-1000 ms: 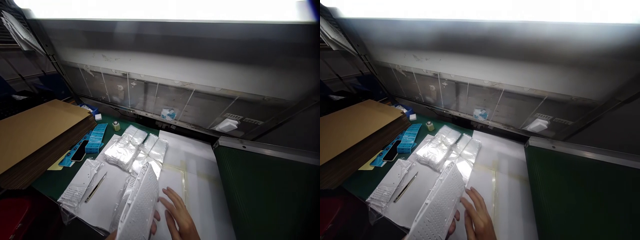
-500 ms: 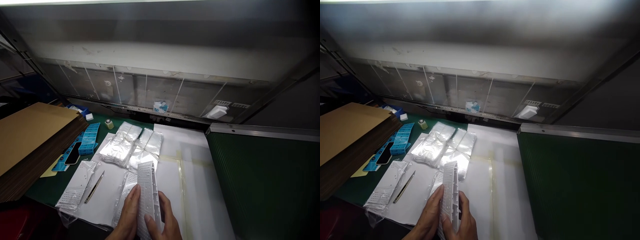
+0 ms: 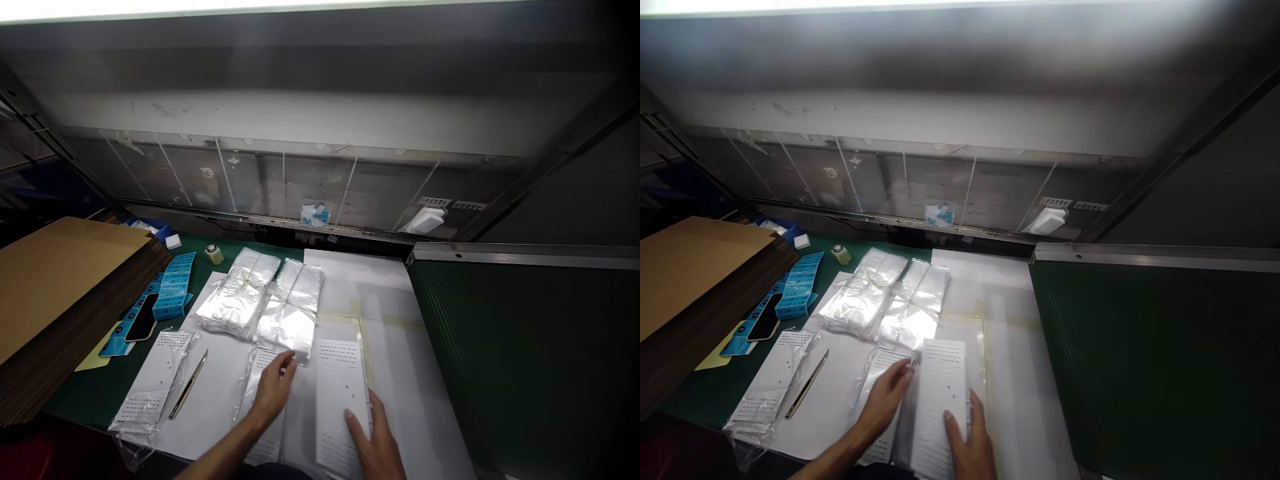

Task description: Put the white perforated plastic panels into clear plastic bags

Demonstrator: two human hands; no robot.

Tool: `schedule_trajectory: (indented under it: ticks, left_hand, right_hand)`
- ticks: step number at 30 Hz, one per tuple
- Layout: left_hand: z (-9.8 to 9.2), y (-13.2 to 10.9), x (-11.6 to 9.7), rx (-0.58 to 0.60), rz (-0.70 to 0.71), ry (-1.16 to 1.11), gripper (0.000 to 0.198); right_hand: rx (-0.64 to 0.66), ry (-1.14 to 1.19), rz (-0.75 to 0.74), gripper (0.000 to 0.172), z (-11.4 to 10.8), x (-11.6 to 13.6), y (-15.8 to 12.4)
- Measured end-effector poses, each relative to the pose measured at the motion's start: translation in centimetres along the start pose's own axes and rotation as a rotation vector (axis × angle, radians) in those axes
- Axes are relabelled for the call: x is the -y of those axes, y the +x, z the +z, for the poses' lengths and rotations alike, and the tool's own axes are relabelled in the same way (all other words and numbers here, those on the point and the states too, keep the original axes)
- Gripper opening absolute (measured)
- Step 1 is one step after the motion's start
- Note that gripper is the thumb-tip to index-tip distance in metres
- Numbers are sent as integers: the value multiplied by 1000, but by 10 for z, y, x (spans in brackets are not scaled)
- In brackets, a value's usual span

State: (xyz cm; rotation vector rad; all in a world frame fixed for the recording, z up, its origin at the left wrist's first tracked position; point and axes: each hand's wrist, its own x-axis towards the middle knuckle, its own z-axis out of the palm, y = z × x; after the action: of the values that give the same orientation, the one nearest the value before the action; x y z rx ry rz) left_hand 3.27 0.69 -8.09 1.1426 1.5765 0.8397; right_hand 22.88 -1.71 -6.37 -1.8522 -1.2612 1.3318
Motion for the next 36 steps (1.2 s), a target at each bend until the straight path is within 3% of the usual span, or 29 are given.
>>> schedule_trajectory:
  ticks: [3, 7, 11, 16, 21, 27, 31, 36]
  left_hand:
    - [-8, 53, 13, -43, 88, 307, 31]
    - [-9, 106, 21, 120, 160, 599, 18]
    - [-3, 126, 25, 264, 208, 833, 22]
    - [-3, 129, 29, 312, 252, 926, 21]
    - [-9, 125, 28, 287, 268, 839, 23]
    - [-17, 123, 36, 179, 211, 611, 14]
    - [-22, 125, 40, 123, 162, 393, 12]
    - [-36, 127, 27, 56, 74, 19, 19]
  right_hand:
    - [-19, -252, -3, 66, -19, -36, 15]
    - [-66, -567, -174, 58, -14, -84, 28]
    - [-103, -729, -250, 54, 2, -103, 29]
    - [-94, -739, -256, 53, -4, -94, 27]
    - [-65, -679, -213, 54, -13, -92, 29]
    - [-21, -483, -152, 61, -21, -86, 29]
    - [-6, -168, -100, 64, -29, -69, 29]
    - [42, -25, -45, 51, -29, -38, 30]
